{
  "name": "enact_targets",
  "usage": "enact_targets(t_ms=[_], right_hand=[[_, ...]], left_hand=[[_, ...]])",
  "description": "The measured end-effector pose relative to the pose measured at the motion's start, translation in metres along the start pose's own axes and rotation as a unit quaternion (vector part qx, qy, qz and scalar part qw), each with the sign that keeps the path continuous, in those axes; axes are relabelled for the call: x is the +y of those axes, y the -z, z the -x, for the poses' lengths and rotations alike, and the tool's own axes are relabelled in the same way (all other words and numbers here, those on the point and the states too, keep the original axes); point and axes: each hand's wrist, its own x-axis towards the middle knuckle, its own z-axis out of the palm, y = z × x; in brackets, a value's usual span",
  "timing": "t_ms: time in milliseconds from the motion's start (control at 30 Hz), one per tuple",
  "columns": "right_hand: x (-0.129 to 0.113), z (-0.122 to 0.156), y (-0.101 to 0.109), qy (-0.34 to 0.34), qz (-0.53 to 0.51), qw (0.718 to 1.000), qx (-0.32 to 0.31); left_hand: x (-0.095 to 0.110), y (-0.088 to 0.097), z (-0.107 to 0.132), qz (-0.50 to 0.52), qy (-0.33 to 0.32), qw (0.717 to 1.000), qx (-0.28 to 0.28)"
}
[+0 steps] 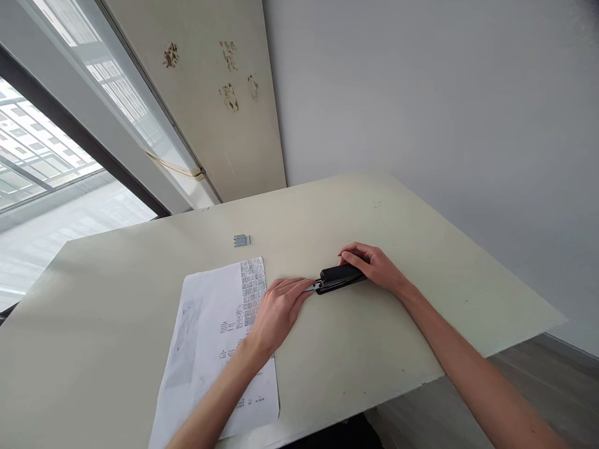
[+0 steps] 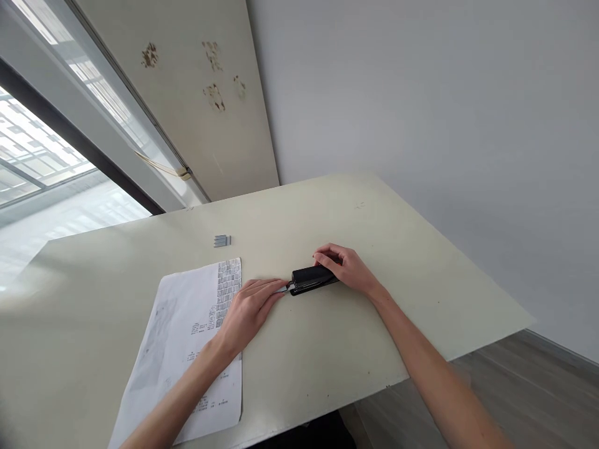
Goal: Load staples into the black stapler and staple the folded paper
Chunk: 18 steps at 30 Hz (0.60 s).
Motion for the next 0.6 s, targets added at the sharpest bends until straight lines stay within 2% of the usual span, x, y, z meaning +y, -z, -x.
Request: enact_targets(t_ms=[600], right_hand=[[-0.0013, -0.0006, 0.0001, 0.000, 0.001, 1.000, 0.001]], left_hand=[[-0.0008, -0.0003, 0.0005, 0.031, 0.015, 0.999, 0.008]])
